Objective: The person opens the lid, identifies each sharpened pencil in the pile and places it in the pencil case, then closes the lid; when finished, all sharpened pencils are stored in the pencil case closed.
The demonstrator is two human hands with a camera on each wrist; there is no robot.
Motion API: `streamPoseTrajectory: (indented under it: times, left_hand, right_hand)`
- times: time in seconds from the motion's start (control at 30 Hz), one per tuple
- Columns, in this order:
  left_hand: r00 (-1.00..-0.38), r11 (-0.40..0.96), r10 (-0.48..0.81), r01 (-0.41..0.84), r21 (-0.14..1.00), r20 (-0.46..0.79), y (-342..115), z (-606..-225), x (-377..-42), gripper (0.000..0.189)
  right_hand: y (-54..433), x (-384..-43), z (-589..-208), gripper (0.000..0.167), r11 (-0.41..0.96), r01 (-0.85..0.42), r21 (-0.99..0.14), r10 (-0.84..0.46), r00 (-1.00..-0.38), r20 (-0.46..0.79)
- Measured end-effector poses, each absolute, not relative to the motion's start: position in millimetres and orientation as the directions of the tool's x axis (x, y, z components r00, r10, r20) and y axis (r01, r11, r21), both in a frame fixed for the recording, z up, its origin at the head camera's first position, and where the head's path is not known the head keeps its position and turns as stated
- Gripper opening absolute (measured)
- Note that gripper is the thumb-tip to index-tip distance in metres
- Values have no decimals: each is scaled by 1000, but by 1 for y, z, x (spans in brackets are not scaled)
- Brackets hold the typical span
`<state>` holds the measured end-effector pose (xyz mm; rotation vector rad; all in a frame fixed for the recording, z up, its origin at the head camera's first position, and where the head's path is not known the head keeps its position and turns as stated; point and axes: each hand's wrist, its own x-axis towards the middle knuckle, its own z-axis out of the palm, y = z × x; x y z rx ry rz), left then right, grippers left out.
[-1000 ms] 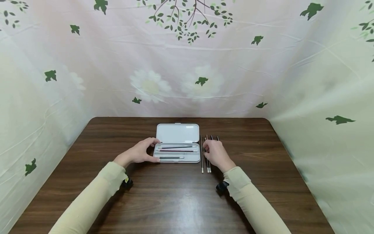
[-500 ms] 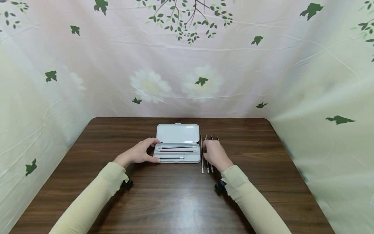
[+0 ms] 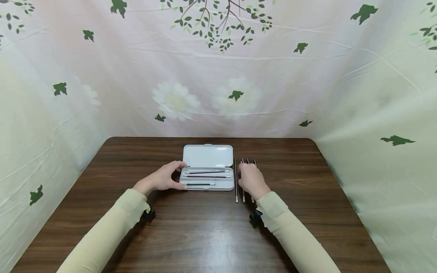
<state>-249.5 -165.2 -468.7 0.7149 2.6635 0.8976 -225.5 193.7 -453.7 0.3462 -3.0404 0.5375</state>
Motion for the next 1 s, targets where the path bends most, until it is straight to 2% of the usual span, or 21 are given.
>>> streamPoseTrajectory:
  times: [0.2,0.33,0.73,1.0]
  left_hand:
    - [-851,692,522,378,615,-64,-165,-469,-249,78]
    - [-852,694,520,376,614,-66,-165,-469,-250,78]
    - [-854,697,516,372,614,-69,-166,-469,-249,78]
    - [-853,695,517,372,615,-68,-166,-470,-250,79]
  right_hand:
    - [191,-226,-454,25,927,-191,-323,-177,-981,73]
    - [190,-226,-455,16,929,-191,-315,-176,-981,78]
    - [193,-222,-446,8,905,-149,-399,-137,-989,60]
    - [198,-217,-437,16,883,-200,-425,-147,-977,154]
